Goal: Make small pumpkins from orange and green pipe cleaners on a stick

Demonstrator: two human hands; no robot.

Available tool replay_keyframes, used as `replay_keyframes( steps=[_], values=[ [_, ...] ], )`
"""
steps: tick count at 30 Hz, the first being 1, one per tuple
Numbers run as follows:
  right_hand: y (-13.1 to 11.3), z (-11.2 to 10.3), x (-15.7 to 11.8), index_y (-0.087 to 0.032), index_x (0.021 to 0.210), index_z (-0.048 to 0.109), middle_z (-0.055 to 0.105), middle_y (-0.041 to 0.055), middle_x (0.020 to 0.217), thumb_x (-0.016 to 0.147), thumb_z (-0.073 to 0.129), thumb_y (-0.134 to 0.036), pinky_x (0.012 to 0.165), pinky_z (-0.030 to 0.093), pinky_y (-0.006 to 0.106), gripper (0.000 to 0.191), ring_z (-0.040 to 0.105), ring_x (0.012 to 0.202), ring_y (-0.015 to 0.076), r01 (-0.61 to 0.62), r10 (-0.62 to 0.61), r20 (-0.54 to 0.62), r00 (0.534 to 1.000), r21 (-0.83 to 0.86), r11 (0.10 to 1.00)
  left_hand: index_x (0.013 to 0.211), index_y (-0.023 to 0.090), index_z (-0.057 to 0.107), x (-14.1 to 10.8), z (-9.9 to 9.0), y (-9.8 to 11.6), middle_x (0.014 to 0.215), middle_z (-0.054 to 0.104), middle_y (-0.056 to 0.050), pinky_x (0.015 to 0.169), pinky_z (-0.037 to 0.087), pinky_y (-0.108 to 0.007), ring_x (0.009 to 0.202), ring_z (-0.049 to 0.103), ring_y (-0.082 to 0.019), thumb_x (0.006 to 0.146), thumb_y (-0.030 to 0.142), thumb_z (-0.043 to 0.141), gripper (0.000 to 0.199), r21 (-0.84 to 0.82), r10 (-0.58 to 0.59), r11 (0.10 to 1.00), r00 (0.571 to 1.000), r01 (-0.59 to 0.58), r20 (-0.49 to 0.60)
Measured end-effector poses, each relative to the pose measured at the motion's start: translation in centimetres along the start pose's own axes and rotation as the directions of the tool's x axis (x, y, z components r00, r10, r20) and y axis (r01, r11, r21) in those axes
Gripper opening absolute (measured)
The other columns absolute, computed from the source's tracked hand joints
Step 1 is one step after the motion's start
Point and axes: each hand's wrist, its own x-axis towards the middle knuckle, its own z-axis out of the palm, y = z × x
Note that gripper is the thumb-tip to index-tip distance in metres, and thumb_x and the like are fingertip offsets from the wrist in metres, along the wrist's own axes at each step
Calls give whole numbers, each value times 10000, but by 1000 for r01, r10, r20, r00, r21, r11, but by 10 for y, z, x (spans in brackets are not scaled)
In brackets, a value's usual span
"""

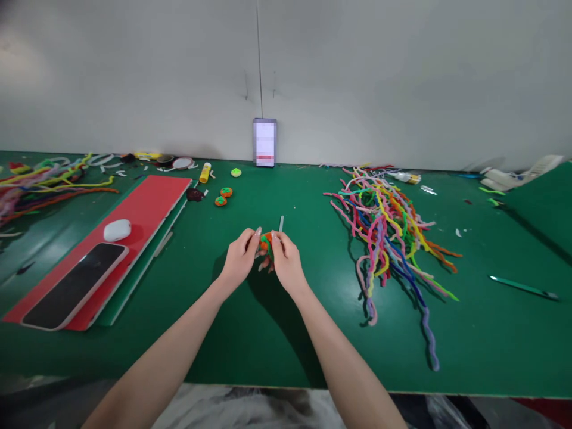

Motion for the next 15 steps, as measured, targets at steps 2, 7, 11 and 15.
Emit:
replay_keyframes(
  steps=[2,7,11,15],
  values=[
    [1,1,0,-172,913,515,532,-23,564,828,403,-445,309,348,173,307,471,353,69,-2,2,-25,1000,-5,1000,646,192,397,0,1,0,554,425,42,524,319,-221,513,432,-92,868,412,310,324,-20,-18,1000,1000,18,-1],
    [4,1,-2,-202,962,500,515,-45,526,824,421,-453,321,352,183,297,437,338,73,80,-88,-68,994,-120,990,699,191,441,-2,6,2,546,447,40,529,345,-218,516,458,-92,873,432,275,340,-193,-53,978,993,73,105],
    [3,1,-4,-211,975,510,444,-65,450,841,387,-454,315,318,191,303,396,306,77,78,-91,-70,993,-172,982,693,183,461,0,10,-2,543,435,44,484,336,-208,475,427,-75,848,448,336,331,-278,-84,954,991,110,102],
    [-5,-4,-2,-208,943,526,317,-99,382,801,474,-439,291,215,172,275,291,285,60,37,-42,-63,997,-76,996,660,173,466,3,9,-4,490,357,59,414,281,-200,410,344,-57,820,491,376,368,-356,-150,919,985,172,87]
  ],
)
